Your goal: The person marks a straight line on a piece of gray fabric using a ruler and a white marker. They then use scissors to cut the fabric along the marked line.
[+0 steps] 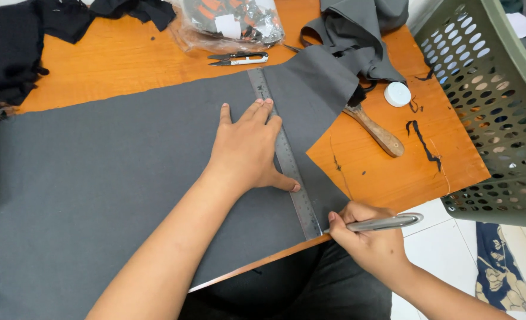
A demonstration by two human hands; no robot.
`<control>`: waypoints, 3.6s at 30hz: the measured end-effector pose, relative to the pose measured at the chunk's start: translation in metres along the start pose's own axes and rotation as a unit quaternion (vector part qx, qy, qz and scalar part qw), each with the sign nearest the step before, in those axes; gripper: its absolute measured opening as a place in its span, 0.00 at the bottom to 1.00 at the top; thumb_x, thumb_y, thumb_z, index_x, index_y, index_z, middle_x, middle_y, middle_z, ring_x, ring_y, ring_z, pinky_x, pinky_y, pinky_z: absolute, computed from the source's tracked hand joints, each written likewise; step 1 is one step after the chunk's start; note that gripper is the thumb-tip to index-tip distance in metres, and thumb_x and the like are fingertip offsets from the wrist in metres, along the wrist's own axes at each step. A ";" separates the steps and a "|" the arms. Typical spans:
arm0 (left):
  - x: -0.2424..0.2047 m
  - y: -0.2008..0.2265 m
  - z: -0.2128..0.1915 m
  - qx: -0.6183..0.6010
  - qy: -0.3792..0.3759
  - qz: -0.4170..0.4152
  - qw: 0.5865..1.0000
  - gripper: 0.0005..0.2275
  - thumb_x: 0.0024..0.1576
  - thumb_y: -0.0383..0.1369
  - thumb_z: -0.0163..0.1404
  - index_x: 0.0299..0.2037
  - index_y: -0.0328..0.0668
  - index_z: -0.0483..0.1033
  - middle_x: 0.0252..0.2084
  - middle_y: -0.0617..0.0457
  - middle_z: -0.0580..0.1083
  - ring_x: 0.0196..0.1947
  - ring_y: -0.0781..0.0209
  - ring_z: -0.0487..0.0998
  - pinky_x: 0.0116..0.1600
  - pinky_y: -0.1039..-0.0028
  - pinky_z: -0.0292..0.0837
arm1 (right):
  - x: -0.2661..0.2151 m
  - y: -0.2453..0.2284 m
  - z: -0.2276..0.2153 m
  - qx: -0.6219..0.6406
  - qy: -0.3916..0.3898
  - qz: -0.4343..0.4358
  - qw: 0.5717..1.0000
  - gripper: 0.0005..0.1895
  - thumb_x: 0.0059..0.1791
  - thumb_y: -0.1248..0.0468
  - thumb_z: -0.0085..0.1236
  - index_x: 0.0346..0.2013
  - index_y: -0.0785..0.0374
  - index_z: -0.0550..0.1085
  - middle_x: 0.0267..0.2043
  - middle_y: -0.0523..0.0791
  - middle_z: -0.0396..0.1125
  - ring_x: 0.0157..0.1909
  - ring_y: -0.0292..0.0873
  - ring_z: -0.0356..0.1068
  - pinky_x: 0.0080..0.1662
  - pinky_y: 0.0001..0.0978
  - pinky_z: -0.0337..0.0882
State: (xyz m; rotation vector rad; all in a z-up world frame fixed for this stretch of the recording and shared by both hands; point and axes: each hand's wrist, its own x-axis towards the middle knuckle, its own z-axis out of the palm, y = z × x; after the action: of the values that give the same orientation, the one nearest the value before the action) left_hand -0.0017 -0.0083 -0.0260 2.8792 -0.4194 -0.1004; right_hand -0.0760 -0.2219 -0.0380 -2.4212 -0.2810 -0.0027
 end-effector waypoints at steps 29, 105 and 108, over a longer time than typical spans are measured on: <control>-0.016 -0.005 -0.014 -0.076 -0.042 0.002 0.996 0.43 0.34 0.58 0.51 0.56 0.37 0.53 0.63 0.44 0.47 0.64 0.55 0.42 0.59 0.43 0.22 | 0.044 0.036 0.016 0.358 -0.052 -0.010 0.932 0.29 0.47 0.46 0.31 0.31 0.73 0.66 0.23 0.54 0.65 0.18 0.37 0.65 0.21 0.26 0.68; -0.017 -0.030 -0.029 -0.058 -0.098 -0.070 0.991 0.50 0.27 0.61 0.53 0.61 0.51 0.45 0.65 0.47 0.33 0.64 0.51 0.30 0.62 0.54 0.19 | 0.046 0.032 0.015 0.473 0.009 -0.074 0.878 0.26 0.48 0.47 0.33 0.40 0.70 0.63 0.18 0.55 0.65 0.13 0.35 0.61 0.14 0.16 0.58; -0.025 -0.048 -0.044 -0.050 -0.094 -0.135 0.985 0.45 0.30 0.60 0.51 0.61 0.58 0.48 0.66 0.50 0.33 0.65 0.54 0.28 0.62 0.56 0.16 | 0.045 0.009 0.000 0.313 -0.011 -0.203 0.928 0.21 0.48 0.51 0.33 0.28 0.64 0.69 0.37 0.53 0.70 0.47 0.47 0.66 0.46 0.36 0.63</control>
State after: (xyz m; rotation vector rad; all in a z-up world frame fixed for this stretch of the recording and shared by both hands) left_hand -0.0075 0.0536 0.0066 2.8199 -0.0514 -0.4283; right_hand -0.0306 -0.2198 -0.0400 -1.6974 -0.6782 -0.0622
